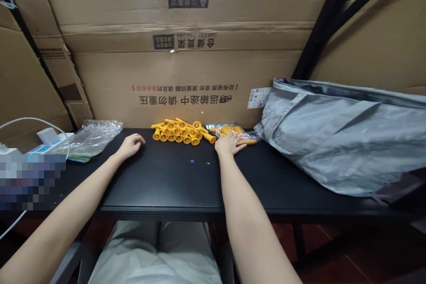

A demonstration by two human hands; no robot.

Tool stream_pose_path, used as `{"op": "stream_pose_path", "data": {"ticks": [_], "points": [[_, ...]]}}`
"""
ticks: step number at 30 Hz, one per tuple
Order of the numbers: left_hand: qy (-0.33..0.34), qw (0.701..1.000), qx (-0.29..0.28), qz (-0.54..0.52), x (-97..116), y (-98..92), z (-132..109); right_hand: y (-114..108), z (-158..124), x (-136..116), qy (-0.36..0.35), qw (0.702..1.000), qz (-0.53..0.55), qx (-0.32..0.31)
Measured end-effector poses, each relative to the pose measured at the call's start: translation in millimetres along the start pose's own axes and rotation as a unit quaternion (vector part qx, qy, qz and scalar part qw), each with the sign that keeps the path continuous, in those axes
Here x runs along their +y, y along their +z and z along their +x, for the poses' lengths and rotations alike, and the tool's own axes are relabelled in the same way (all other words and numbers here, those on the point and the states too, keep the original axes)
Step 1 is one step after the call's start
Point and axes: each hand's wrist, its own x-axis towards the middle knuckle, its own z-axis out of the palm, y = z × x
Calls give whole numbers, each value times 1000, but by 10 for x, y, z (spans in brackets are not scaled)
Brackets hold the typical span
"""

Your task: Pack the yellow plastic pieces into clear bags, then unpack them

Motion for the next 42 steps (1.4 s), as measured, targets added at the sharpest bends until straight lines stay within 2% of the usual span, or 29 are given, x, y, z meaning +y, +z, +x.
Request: {"op": "stream_pose_path", "data": {"ticks": [5, 11, 17, 19, 22, 26, 30, 33, 37, 42], "points": [[0, 1000, -1, -3, 10, 3, 4, -30, 65, 14, 17, 999, -27, -15], [-3, 1000, -3, -8, 43, -1, 5, 22, 83, -72, 67, 997, 39, 22], [-13, 1000, -11, 1, 24, 8, 18, -23, 52, -76, 52, 995, 82, 35], [-22, 1000, -4, 17, 1, -1, 27, -54, 36, -83, 21, 995, 87, 50], [-58, 995, 36, 77, -54, -50, 29, -99, 16, -123, -73, 989, 88, 89], [-182, 964, 75, 178, -179, -180, -23, -160, -13, -231, -205, 966, 100, 122], [-310, 916, 106, 233, -357, -320, -107, -214, -78, -357, -291, 937, 147, 125], [-375, 893, 82, 233, -488, -397, -144, -249, -150, -443, -327, 920, 186, 108], [-392, 899, 13, 192, -574, -458, -148, -306, -248, -547, -367, 901, 205, 101], [-408, 892, 15, 191, -551, -479, -149, -358, -330, -630, -408, 882, 220, 88]]}}
